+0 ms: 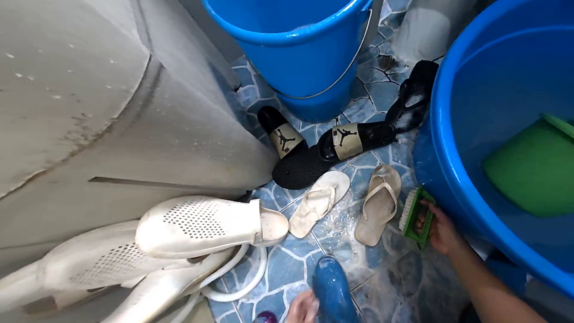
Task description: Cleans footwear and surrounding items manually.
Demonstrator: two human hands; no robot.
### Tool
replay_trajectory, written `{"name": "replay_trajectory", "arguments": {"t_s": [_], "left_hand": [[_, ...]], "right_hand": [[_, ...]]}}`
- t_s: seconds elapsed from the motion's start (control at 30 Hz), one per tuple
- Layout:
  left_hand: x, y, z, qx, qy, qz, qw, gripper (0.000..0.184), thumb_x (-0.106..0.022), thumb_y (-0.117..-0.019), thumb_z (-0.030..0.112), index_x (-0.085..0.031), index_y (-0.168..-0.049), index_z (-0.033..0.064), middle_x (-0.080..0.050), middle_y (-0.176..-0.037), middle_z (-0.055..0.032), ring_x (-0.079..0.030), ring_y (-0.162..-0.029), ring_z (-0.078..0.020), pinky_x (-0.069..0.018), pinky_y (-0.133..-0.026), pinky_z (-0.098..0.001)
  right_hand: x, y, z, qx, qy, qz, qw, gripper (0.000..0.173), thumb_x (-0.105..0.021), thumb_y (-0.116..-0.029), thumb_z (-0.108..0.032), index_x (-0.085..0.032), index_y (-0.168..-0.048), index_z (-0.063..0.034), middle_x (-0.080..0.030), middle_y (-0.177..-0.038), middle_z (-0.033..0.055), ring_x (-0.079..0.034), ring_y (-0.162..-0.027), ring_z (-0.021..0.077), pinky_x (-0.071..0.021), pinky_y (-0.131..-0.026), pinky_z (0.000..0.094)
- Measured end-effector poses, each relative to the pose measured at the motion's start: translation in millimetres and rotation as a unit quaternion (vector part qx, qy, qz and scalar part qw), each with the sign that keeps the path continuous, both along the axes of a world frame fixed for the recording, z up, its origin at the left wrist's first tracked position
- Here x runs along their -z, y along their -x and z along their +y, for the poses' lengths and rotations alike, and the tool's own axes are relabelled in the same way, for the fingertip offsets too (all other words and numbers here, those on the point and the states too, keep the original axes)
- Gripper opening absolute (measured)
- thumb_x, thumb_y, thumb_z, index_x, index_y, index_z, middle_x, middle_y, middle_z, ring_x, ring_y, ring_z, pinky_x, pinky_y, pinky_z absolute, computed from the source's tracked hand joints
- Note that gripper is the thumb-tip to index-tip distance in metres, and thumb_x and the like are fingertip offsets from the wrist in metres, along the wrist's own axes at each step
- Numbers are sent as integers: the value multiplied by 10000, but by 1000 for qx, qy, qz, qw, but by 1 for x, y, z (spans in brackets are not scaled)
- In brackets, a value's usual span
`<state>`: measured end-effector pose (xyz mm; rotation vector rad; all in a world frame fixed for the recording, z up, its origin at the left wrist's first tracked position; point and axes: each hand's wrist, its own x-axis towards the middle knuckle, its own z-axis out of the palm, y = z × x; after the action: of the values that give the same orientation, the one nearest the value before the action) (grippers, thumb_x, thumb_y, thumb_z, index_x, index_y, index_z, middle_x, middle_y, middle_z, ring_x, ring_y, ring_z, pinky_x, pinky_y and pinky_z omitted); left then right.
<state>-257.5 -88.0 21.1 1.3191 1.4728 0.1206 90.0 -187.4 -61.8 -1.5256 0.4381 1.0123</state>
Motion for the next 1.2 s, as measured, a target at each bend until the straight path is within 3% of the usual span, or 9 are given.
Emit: {"name": "replay_trajectory", "arguments": {"t_s": [0.1, 0.2, 0.3, 0.43, 0.6, 0.73, 0.9, 1.1, 1.2], "left_hand": [[12, -99, 57, 237, -133, -14, 962, 291, -542, -1008, 45, -691, -1233, -62, -671, -1252, -244, -650, -1189, -300, -498, -1058, -402], [39, -196, 97, 454, -155, -2, 877, 382, -530, -1024, 28, -601, -1398, -5, -565, -1451, -225, -505, -1387, -371, -370, -1184, -479], [73, -252, 114, 557, -123, 30, 821, 475, -589, -1000, 29, -523, -1471, 9, -477, -1528, -225, -472, -1406, -390, -370, -1179, -513], [72, -251, 102, 546, -64, 105, 829, 472, -496, -1039, 14, -466, -1510, 28, -530, -1473, -234, -551, -1330, -403, -429, -1115, -555], [65, -195, 56, 459, -5, 141, 877, 538, -617, -998, 124, -455, -1482, -44, -457, -1502, -272, -505, -1362, -400, -418, -1143, -487], [64, -183, 64, 440, -165, 8, 883, 478, -541, -985, -15, -511, -1460, -51, -475, -1528, -249, -461, -1421, -388, -372, -1180, -481], [82, -211, 107, 536, -111, 11, 837, 461, -486, -1012, -21, -500, -1473, -35, -500, -1523, -220, -440, -1456, -341, -317, -1225, -470], [83, -222, 114, 548, -73, 64, 831, 396, -513, -1028, 68, -584, -1414, 12, -568, -1464, -189, -508, -1394, -348, -379, -1168, -527], [89, -221, 115, 552, -79, 52, 829, 385, -545, -1013, 78, -605, -1388, 12, -577, -1457, -175, -512, -1392, -329, -387, -1166, -511]], "right_hand": [[-1, 7, 5, -72, 88, -70, 991, 367, -367, -1136, -276, -507, -1391, -52, -477, -786, 24, -469, -572, 96, -444, -541, 247], [-7, 14, 9, -105, 171, -95, 975, 418, -463, -1110, -295, -492, -1409, -4, -528, -915, 123, -487, -660, 154, -459, -613, 312], [-9, 16, 8, -134, 194, -95, 967, 425, -594, -1060, -257, -522, -1380, 13, -599, -1049, 180, -546, -751, 197, -492, -680, 354], [-17, 7, 12, -215, 192, -96, 953, 353, -679, -1010, -197, -571, -1247, 40, -596, -996, 152, -539, -733, 174, -487, -676, 332], [-25, -2, 24, -258, 189, -118, 940, 427, -732, -972, -210, -568, -1269, 50, -606, -979, 173, -559, -756, 204, -502, -691, 364], [-39, -11, 38, -363, 172, -164, 901, 458, -771, -942, -228, -609, -1248, 72, -667, -1089, 247, -655, -967, 324, -533, -895, 514], [-46, -9, 55, -565, 178, -282, 755, 493, -841, -872, -349, -680, -1119, 46, -700, -1002, 228, -688, -949, 370, -548, -874, 578], [-34, 73, 24, -808, 215, -172, 520, 394, -578, -1044, -245, -617, -1289, 61, -635, -1279, 314, -601, -1225, 495, -459, -1016, 658], [-34, 68, 28, -831, 187, -169, 495, 399, -614, -1026, -264, -633, -1269, 53, -641, -1266, 308, -609, -1210, 492, -460, -1013, 658]]}}
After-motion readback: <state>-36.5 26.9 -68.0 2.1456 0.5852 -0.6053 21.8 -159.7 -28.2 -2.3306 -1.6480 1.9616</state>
